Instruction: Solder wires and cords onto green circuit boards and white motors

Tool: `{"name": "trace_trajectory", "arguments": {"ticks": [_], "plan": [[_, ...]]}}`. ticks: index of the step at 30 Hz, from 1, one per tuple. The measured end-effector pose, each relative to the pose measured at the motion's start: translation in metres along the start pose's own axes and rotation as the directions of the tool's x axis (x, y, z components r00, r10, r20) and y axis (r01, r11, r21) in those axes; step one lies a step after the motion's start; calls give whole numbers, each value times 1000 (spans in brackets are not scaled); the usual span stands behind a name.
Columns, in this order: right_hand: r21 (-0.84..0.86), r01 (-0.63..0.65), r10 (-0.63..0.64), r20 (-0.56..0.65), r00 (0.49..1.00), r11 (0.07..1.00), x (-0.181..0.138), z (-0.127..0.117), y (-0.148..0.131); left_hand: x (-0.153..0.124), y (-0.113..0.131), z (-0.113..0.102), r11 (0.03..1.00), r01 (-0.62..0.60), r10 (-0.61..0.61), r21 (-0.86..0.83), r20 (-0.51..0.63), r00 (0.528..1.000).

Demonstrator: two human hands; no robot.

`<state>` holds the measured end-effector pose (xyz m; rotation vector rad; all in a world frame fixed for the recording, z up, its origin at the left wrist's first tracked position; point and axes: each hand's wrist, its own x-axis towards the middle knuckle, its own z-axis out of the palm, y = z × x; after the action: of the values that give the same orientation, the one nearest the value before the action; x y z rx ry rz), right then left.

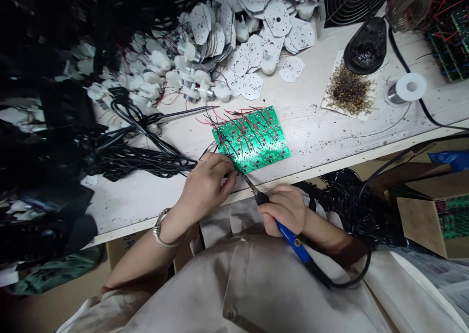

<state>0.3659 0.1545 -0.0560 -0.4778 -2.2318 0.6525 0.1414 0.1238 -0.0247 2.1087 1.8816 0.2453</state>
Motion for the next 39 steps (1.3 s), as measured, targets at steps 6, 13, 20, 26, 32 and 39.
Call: {"name": "trace_trajectory", "arguments": {"ticks": [6,13,20,26,32,39], "plan": [[94,10,-1,-89,996,995,5,1,7,1,-1,1,1000,-7,8,23,-23,1000],[206,-50,96,-218,971,977,-9,3,12,1,-1,0,999,-17,17,46,-9,1000],[217,-84,143,-270,952,973,-16,9,16,2,-1,-1,1000,-9,9,30,5,1000],[238,-60,133,-300,945,969,-10,10,13,2,-1,-2,1000,5,-6,24,23,1000],[249,-66,138,-286,948,966,-8,9,13,2,0,-4,1000,14,-15,26,38,999],[199,-49,104,-273,956,979,1,7,11,4,2,-5,998,23,-26,63,41,999]]}}
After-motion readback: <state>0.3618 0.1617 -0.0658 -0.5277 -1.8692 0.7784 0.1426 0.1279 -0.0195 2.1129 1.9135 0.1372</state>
